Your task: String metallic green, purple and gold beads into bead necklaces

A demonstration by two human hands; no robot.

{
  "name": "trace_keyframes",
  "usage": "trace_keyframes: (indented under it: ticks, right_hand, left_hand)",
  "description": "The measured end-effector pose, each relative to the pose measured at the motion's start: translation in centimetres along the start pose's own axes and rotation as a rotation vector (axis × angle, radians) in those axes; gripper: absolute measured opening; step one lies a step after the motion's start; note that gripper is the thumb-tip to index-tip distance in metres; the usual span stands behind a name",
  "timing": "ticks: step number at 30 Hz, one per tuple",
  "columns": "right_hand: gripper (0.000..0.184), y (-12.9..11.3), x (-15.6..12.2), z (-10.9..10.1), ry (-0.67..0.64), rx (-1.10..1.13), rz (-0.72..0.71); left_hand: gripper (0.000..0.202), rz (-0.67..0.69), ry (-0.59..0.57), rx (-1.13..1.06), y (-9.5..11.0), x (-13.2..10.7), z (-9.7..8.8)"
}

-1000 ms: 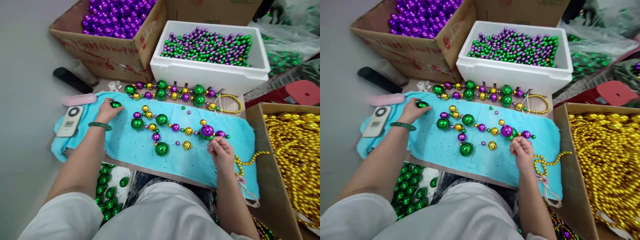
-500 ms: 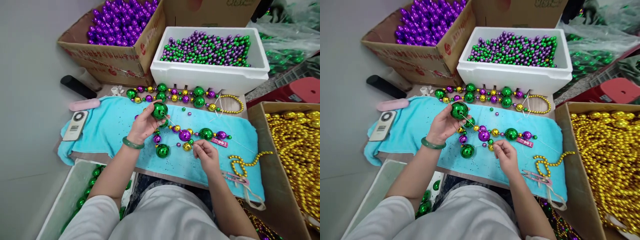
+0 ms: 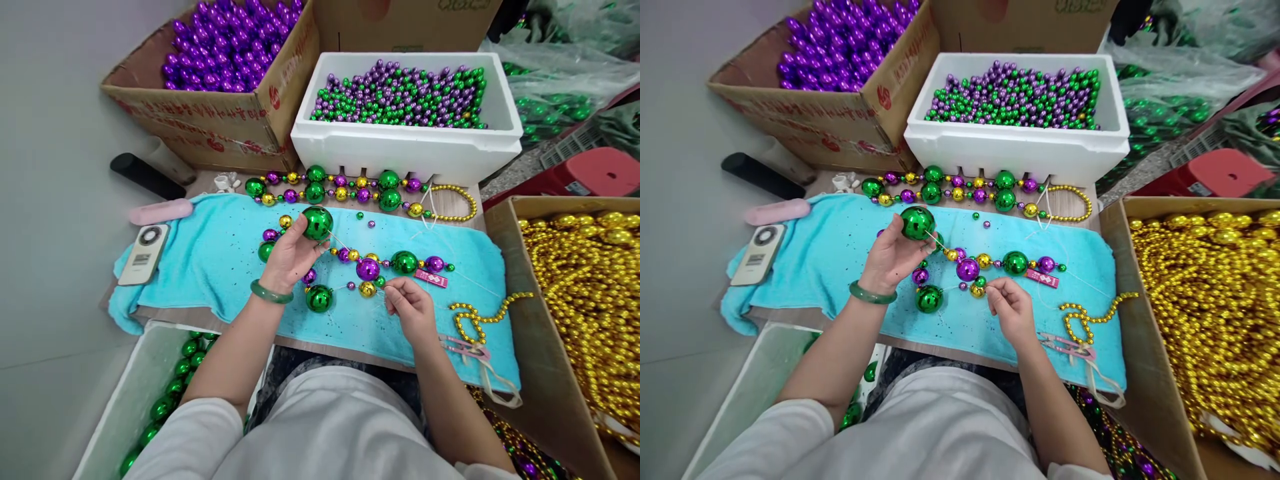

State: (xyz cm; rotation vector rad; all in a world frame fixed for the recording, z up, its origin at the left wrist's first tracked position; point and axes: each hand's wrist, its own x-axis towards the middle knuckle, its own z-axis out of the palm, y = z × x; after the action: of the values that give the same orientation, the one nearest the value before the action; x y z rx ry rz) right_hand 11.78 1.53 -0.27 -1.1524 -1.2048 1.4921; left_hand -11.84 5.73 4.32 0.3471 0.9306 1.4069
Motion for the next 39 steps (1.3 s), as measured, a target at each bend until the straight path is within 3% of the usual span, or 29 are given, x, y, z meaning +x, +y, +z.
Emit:
trace_keyframes:
  ticks: [8,27,33,39]
  right_hand:
    - [0.025,0.3,-0.2,0.1,-0.026,-0.006,0.016]
    - [0.025,0.3,-0.4,-0.1,0.029,-0.012,0.007]
    - [0.023,0.6,-0.2,-0.1,0.037,0.048,0.05]
    - [0.028,1.3,-0.1,-1.2,-0.01,0.259,0.149]
  left_hand:
    - [0.042,-0.102,0.071,-0.144,-0.2,0.1,1.0]
    - [0.045,-0.105,0.017,-0.151,-1.2,-0.2,1.0]
    - [0.036,0.022,-0.044,-0.043,-3.1,-1.1,1.7]
    - [0.042,0.008,-0.105,-0.077,-5.4,-1.7,2.4]
